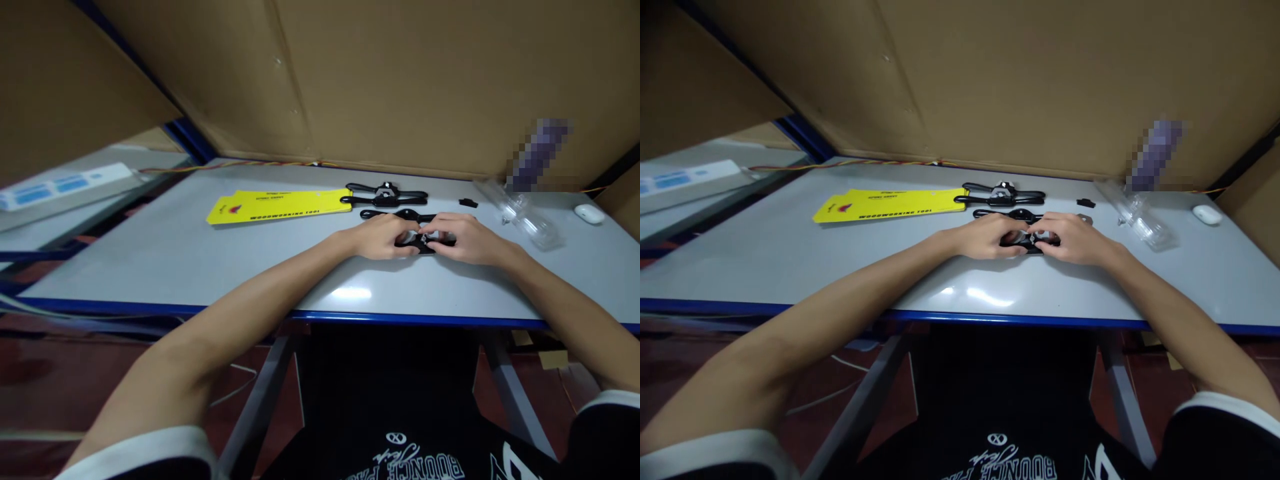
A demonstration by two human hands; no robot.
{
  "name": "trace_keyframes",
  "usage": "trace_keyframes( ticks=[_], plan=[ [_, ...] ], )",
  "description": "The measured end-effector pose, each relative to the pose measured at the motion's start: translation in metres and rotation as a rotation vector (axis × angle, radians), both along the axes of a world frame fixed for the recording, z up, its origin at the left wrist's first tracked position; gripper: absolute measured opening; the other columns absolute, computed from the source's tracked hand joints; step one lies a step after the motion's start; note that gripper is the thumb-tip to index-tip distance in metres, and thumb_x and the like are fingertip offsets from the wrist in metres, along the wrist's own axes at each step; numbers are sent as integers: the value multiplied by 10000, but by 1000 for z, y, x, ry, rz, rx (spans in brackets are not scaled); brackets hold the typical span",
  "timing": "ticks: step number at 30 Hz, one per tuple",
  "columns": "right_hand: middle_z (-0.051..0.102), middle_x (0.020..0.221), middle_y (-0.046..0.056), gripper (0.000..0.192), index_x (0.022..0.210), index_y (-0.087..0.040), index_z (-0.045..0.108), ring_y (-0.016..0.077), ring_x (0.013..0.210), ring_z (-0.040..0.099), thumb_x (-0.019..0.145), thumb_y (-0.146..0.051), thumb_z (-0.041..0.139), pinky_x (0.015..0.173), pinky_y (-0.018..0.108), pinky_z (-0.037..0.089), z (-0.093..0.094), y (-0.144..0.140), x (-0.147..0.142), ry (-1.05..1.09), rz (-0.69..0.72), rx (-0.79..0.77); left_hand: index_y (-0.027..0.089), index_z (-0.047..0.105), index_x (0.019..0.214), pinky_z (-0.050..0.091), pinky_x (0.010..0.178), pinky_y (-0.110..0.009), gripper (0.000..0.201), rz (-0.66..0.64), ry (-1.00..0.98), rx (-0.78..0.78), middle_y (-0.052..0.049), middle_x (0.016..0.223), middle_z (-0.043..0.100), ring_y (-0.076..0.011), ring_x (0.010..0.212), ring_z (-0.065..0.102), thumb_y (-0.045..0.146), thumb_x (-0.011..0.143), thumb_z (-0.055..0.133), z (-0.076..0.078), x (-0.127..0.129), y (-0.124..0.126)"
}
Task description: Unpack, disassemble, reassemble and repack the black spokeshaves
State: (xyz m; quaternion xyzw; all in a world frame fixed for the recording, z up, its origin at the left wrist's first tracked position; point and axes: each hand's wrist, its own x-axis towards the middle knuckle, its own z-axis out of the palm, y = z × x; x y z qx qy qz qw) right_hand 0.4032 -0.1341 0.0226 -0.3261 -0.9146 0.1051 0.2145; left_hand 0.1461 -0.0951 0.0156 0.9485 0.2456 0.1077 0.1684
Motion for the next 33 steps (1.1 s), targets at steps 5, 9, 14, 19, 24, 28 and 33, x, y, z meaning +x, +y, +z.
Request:
trace_keyframes(
  ticks=[5, 9, 14, 19, 24, 28, 33],
  plan=[
    [738, 950, 82, 218, 989, -200, 761, 212, 812, 632, 1022, -338, 595, 758, 354, 434, 4, 0, 1, -95, -38, 13, 125, 732, 1310, 379, 659, -321, 539, 0, -6, -5, -29, 778, 698, -187, 649, 567, 485, 944, 569, 0, 0, 1],
    [704, 877, 60, 212, 876, -211, 689, 195, 758, 582, 1008, -343, 586, 700, 342, 367, 6, -2, -2, -107, -49, -11, 122, 755, 1269, 392, 667, -312, 540, -3, -10, 26, -52, 811, 728, -191, 668, 585, 528, 945, 607, 0, -1, 1],
    [601, 771, 13, 201, 782, -237, 512, 173, 704, 492, 936, -326, 607, 678, 328, 328, 4, -4, -10, -60, -32, -30, 130, 755, 1242, 400, 680, -296, 528, -15, 6, 56, -73, 900, 751, -203, 729, 618, 560, 963, 626, 0, -2, 1],
    [520, 708, -19, 248, 757, -263, 404, 172, 684, 442, 886, -324, 607, 680, 333, 306, 0, 0, -13, -36, -12, -58, 130, 760, 1243, 406, 707, -299, 508, 5, 10, 65, -87, 972, 767, -217, 791, 637, 519, 951, 613, -2, -1, 1],
    [507, 705, -23, 254, 750, -267, 397, 173, 686, 446, 871, -329, 613, 686, 335, 317, -6, 6, -13, -6, 4, -61, 136, 755, 1289, 460, 770, -308, 533, 24, 8, 118, -111, 1055, 783, -246, 892, 687, 520, 948, 612, -5, -2, 5],
    [527, 720, -13, 199, 746, -258, 426, 175, 694, 462, 860, -283, 587, 695, 333, 329, -6, 4, -14, -22, 13, -67, 136, 754, 1268, 473, 773, -318, 536, 19, 12, 115, -102, 1001, 773, -249, 869, 684, 548, 957, 605, -6, -2, 7],
    [626, 821, 29, 101, 821, -235, 530, 187, 750, 515, 922, -242, 525, 719, 333, 334, -4, -1, -18, -90, 36, -38, 145, 750, 1148, 449, 737, -315, 491, 6, 1, 103, -84, 922, 739, -230, 803, 644, 569, 961, 588, -5, -3, 7]
  ],
)
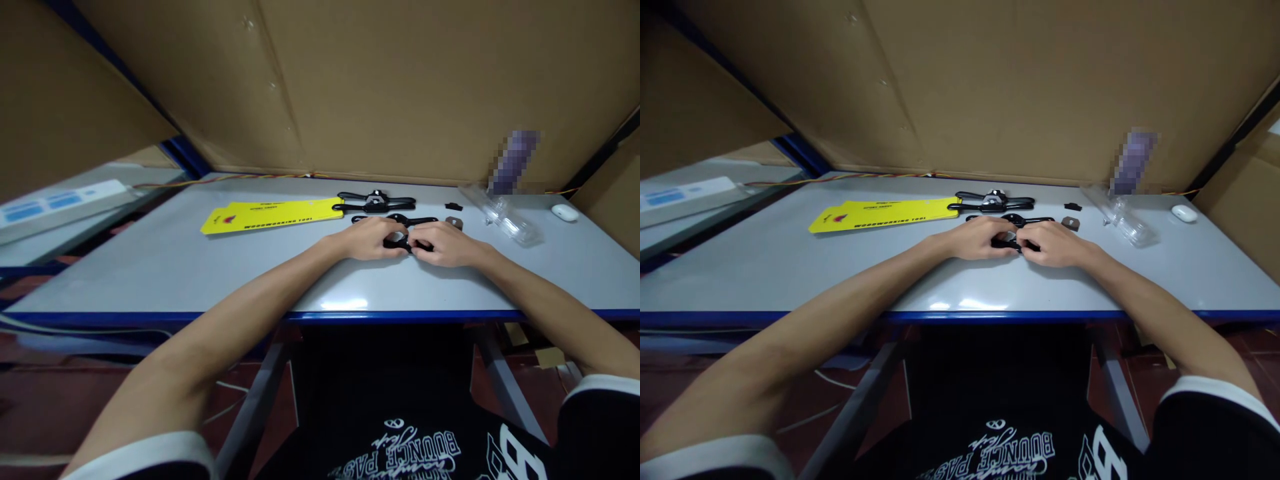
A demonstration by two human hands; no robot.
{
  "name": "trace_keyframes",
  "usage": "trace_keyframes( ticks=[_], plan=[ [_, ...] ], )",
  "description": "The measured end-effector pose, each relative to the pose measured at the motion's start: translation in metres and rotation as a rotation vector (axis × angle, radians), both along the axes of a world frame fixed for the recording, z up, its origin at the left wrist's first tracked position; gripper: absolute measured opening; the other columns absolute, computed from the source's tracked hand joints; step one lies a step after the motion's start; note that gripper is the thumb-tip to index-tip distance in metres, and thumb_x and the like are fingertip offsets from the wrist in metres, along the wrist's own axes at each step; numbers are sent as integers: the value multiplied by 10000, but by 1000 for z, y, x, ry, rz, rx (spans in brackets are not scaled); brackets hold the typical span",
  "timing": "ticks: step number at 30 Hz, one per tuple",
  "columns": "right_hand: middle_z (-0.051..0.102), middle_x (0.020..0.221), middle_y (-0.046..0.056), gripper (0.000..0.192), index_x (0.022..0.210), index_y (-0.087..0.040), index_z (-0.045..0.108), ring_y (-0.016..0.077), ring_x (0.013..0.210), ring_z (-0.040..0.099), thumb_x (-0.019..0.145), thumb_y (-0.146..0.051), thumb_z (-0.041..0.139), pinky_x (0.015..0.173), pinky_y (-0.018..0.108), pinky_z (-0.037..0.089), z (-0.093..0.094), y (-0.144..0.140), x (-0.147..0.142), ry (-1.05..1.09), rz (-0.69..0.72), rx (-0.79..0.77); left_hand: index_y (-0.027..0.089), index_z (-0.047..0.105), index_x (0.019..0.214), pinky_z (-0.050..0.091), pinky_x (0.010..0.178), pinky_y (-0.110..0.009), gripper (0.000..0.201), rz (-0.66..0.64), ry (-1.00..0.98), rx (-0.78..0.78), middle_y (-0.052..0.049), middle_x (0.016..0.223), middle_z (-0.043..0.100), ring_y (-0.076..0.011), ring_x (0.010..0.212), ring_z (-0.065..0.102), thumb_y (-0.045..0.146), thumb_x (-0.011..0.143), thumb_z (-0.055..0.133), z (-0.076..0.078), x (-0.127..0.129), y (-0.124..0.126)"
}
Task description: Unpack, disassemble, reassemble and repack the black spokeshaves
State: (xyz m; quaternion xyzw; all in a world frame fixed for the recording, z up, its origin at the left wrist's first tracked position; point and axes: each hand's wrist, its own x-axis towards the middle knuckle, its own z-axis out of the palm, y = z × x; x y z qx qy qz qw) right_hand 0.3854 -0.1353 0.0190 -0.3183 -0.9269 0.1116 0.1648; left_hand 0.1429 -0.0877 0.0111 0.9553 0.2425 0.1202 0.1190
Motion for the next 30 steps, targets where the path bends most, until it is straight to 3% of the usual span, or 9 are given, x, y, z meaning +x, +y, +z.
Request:
trace_keyframes(
  ticks=[3, 7, 11, 14, 17, 20, 23, 26, 30],
  plan=[
    [622, 819, 19, 90, 958, -228, 577, 184, 727, 509, 982, -263, 498, 705, 325, 326, -2, 0, -1, 14, -23, 6, 147, 734, 1070, 431, 713, -315, 459, 6, 4, 15, -79, 876, 718, -219, 758, 615, 568, 961, 587, 2, 0, -2],
    [553, 730, -28, 158, 1110, -218, 582, 178, 655, 465, 1000, -318, 528, 673, 318, 294, -3, 2, -1, 2, -126, -14, 136, 737, 1127, 426, 711, -317, 478, 5, 2, 17, -75, 868, 718, -212, 740, 600, 562, 971, 587, 2, 0, -4],
    [548, 704, -23, 190, 963, -231, 564, 173, 653, 456, 998, -417, 569, 667, 320, 274, 0, 3, 0, -18, -205, -25, 130, 749, 1232, 443, 742, -319, 513, -16, -13, 10, -87, 938, 749, -216, 790, 631, 545, 978, 588, 0, 0, -3],
    [557, 702, -10, 296, 803, -240, 506, 166, 661, 445, 973, -466, 593, 669, 324, 271, 2, 2, 0, -27, -163, -27, 133, 751, 1274, 459, 751, -323, 528, -11, -8, 10, -95, 968, 763, -228, 822, 657, 540, 984, 583, -1, -1, -2],
    [573, 710, -5, 288, 769, -231, 537, 163, 664, 455, 948, -447, 603, 673, 326, 283, 4, 1, 1, -18, -102, -23, 139, 755, 1242, 468, 751, -324, 513, 9, 5, 8, -96, 965, 765, -240, 835, 674, 545, 981, 581, 0, -1, -3],
    [657, 785, 19, 202, 884, -204, 695, 172, 686, 511, 941, -352, 571, 690, 325, 323, 7, -1, 3, -1, -44, -10, 148, 748, 1192, 467, 751, -323, 483, 20, 16, 1, -96, 971, 762, -245, 847, 681, 544, 967, 588, 1, 0, -4],
    [765, 949, 61, 326, 1097, -205, 801, 197, 767, 599, 939, -259, 522, 742, 331, 379, 9, -2, 5, 4, -29, 9, 147, 730, 1114, 450, 731, -331, 475, 25, 28, 0, -97, 964, 752, -245, 826, 666, 570, 963, 575, 2, 0, -4],
    [807, 1043, 87, 420, 1205, -202, 817, 220, 845, 653, 926, -218, 504, 793, 340, 419, 9, 0, 8, -5, -70, 7, 144, 719, 1065, 441, 720, -337, 482, 27, 39, 3, -97, 947, 744, -239, 800, 649, 588, 964, 561, 2, 0, -4],
    [815, 1034, 81, 437, 1227, -192, 811, 215, 839, 662, 908, -208, 513, 766, 333, 409, 7, 4, 12, -22, -132, -9, 134, 736, 1181, 467, 759, -335, 527, 27, 40, -13, -98, 968, 758, -238, 829, 664, 583, 969, 559, 2, 0, -5]
  ],
)
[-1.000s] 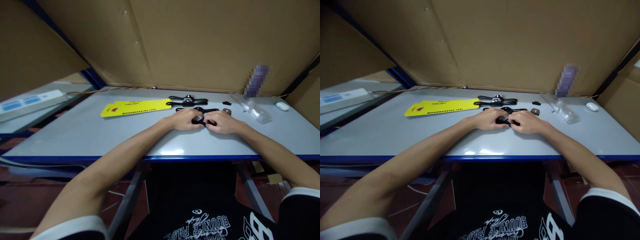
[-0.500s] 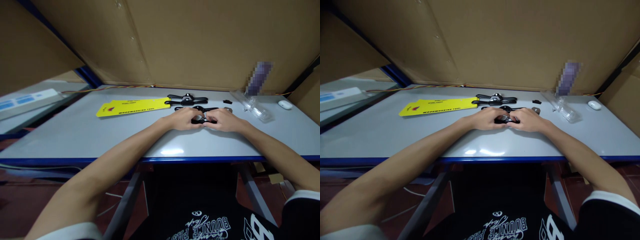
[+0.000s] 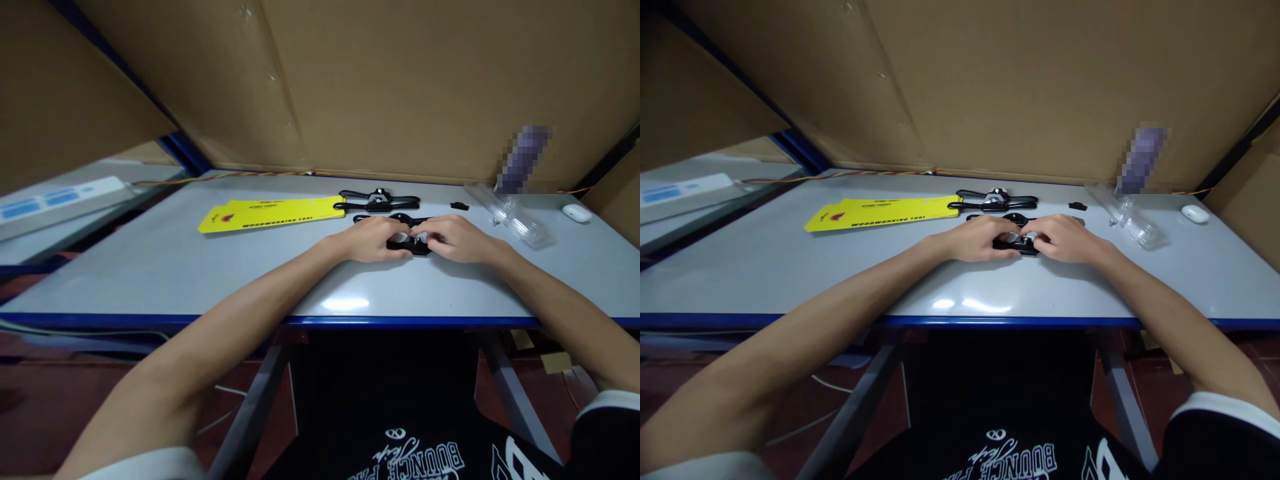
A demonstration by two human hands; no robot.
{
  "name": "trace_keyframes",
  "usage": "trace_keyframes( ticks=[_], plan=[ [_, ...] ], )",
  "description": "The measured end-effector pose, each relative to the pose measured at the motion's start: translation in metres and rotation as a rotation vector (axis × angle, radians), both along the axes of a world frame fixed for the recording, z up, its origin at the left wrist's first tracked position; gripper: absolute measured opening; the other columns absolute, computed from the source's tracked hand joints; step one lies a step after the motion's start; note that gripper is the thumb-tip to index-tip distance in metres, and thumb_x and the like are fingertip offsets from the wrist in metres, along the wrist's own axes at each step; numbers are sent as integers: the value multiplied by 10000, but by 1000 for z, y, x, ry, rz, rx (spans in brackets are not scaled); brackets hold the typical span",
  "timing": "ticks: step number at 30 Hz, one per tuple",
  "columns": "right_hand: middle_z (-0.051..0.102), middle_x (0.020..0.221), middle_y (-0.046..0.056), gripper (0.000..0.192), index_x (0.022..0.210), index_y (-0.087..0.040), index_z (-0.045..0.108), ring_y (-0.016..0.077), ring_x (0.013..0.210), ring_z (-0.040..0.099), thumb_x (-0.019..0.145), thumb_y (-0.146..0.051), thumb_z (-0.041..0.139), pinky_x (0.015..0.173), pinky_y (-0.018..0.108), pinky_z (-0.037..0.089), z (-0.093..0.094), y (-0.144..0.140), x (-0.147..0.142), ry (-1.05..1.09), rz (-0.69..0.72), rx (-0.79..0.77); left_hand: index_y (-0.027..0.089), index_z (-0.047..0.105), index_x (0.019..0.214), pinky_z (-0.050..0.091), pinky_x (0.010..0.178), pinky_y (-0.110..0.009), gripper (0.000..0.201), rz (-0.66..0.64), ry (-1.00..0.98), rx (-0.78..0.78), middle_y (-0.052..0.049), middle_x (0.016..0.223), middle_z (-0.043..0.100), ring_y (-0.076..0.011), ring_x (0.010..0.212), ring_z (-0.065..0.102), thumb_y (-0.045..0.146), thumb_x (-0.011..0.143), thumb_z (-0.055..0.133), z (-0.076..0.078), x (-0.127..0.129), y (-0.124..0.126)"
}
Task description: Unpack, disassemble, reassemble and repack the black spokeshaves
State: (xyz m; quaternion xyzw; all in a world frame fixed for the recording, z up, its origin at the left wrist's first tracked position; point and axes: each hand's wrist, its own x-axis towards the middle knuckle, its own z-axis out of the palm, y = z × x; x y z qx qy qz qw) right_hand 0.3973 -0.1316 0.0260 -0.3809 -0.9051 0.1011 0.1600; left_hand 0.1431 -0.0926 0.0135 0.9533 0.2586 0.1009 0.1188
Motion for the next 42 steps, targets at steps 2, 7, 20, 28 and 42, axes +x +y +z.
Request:
trace_keyframes(
  ticks=[2, 7, 20, 28, 42],
  plan=[
    [787, 922, 58, 398, 1188, -187, 808, 197, 774, 629, 906, -212, 528, 726, 327, 380, 0, 1, 1, -5, -26, 2, 134, 734, 1248, 482, 786, -338, 551, 1, -7, -8, -105, 1012, 771, -246, 872, 681, 577, 969, 564, -1, 0, 0],
    [674, 751, 9, 218, 1021, -191, 776, 158, 667, 546, 958, -281, 588, 689, 323, 343, 1, 0, 1, 2, -32, 11, 151, 738, 1273, 491, 805, -351, 547, 0, -31, -7, -119, 1109, 787, -262, 939, 697, 569, 963, 569, -3, -1, 1],
    [764, 976, 89, 207, 994, -200, 822, 212, 826, 661, 1026, -242, 622, 760, 349, 439, -8, 0, -2, 102, 96, 137, 199, 611, 1067, 367, 682, -311, 433, 93, -1, -96, -49, 891, 700, -214, 745, 608, 595, 893, 620, 8, 1, -8],
    [742, 886, 60, 245, 1065, -185, 830, 181, 744, 615, 1008, -201, 592, 724, 336, 415, -7, -3, -3, 98, 89, 140, 182, 635, 1157, 356, 676, -310, 487, 81, 3, -109, -32, 856, 696, -209, 717, 609, 589, 890, 624, 8, 1, -8],
    [743, 962, 66, 303, 1135, -194, 788, 174, 749, 580, 1009, -164, 514, 724, 324, 392, -3, -11, -12, 58, 115, 78, 169, 684, 1077, 361, 640, -337, 429, 7, -22, -20, -61, 806, 698, -219, 687, 590, 535, 976, 485, 3, 0, -5]
  ],
)
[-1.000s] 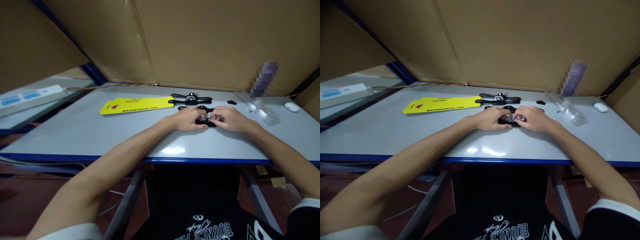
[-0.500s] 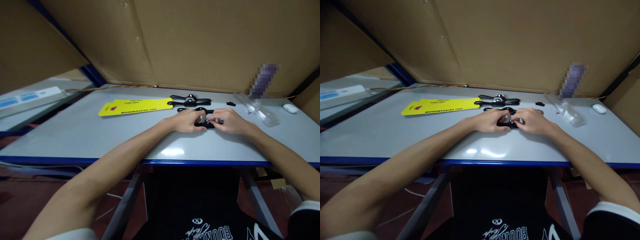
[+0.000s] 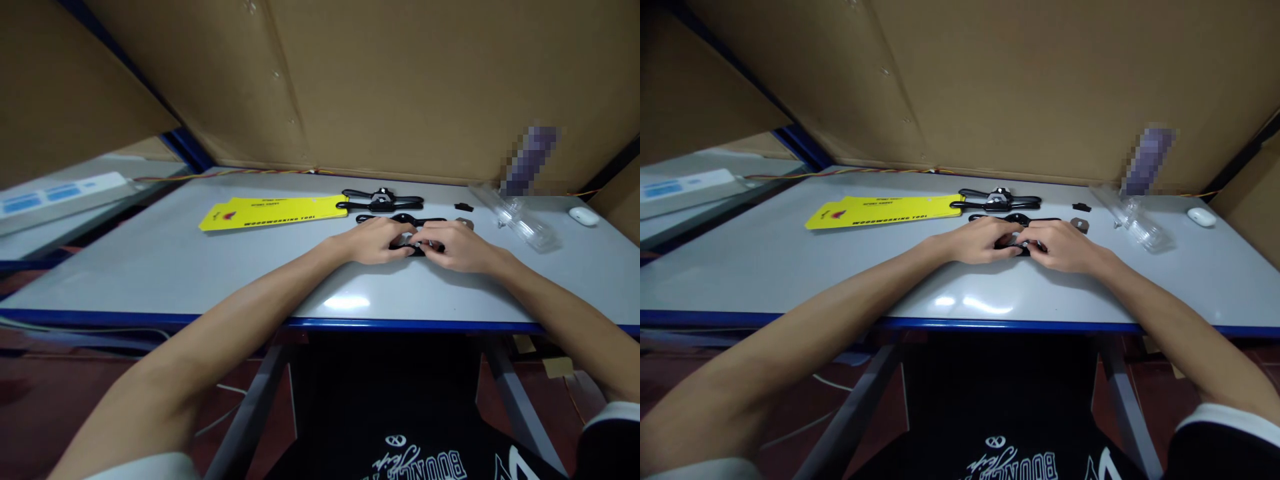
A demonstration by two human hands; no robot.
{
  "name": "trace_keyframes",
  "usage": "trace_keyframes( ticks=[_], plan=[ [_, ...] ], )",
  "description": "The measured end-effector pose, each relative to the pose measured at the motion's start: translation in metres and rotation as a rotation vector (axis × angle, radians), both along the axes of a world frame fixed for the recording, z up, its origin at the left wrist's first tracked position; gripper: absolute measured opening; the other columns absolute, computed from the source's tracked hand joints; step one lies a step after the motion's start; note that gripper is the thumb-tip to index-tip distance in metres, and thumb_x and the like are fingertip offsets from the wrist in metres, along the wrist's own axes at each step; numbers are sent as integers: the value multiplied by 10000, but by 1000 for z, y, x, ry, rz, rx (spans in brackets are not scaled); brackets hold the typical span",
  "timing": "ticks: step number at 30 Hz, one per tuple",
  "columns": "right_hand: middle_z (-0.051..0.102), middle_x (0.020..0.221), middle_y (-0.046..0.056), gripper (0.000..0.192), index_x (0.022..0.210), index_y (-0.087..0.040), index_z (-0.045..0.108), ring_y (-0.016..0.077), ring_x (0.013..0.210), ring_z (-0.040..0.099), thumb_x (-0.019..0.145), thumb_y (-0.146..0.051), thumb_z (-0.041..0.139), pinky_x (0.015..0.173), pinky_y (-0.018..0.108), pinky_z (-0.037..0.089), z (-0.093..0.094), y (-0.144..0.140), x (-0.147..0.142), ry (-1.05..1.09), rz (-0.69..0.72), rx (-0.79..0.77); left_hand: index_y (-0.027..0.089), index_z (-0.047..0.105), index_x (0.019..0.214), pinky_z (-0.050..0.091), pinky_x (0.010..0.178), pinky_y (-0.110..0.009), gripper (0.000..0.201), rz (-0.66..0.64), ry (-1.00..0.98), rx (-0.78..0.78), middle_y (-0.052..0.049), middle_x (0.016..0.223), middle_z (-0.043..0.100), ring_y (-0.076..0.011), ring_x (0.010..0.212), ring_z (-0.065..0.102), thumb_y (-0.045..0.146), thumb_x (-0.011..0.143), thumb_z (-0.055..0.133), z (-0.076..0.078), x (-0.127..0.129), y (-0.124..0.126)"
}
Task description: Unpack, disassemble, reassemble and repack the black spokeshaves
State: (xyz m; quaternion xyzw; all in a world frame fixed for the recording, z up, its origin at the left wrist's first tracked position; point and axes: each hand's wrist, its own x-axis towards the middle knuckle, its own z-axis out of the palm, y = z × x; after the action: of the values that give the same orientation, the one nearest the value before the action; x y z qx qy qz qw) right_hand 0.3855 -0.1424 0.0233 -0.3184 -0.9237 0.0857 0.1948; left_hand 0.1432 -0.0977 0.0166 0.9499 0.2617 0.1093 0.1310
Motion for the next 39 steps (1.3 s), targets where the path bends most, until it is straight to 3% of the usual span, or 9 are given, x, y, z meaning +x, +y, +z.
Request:
trace_keyframes(
  ticks=[8, 17, 25, 30, 34, 39],
  plan=[
    [731, 925, 60, 300, 1137, -199, 780, 185, 740, 559, 954, -150, 547, 710, 327, 366, 3, -3, -2, -28, 14, -26, 178, 674, 1044, 375, 661, -343, 323, -10, 8, -4, -71, 837, 726, -230, 724, 620, 418, 976, 470, -1, 0, 1],
    [692, 840, 39, 246, 1100, -203, 795, 186, 737, 553, 993, -266, 583, 715, 326, 361, 6, 1, 4, -44, -42, -10, 161, 692, 1141, 394, 669, -341, 383, 2, 25, -14, -77, 833, 738, -244, 727, 632, 434, 983, 474, 1, 0, 0],
    [657, 769, 29, 238, 849, -205, 706, 176, 700, 525, 1012, -352, 613, 690, 323, 331, 1, 6, 7, -36, -107, -1, 167, 706, 1270, 417, 671, -332, 463, 102, 57, -19, -70, 824, 758, -258, 741, 664, 466, 965, 526, 1, 2, -1],
    [637, 733, 14, 264, 767, -211, 664, 162, 660, 506, 989, -332, 589, 658, 318, 323, 5, 1, 4, -47, -31, -24, 172, 707, 1217, 380, 647, -329, 438, 90, 50, -23, -63, 808, 751, -253, 719, 650, 468, 954, 521, 2, 2, -1],
    [671, 770, 21, 200, 887, -204, 761, 165, 666, 533, 945, -240, 574, 669, 319, 358, 7, -3, 1, -47, 37, -40, 172, 710, 1213, 388, 653, -323, 438, 80, 49, -23, -61, 800, 748, -248, 724, 656, 467, 952, 517, 4, 2, -1],
    [704, 795, 13, 333, 1115, -222, 822, 166, 669, 534, 936, -197, 543, 686, 317, 371, 6, -2, 2, -5, 18, -29, 180, 702, 1219, 394, 654, -326, 431, 63, 41, -23, -51, 802, 746, -247, 720, 661, 466, 958, 514, 4, 1, -1]
  ],
)
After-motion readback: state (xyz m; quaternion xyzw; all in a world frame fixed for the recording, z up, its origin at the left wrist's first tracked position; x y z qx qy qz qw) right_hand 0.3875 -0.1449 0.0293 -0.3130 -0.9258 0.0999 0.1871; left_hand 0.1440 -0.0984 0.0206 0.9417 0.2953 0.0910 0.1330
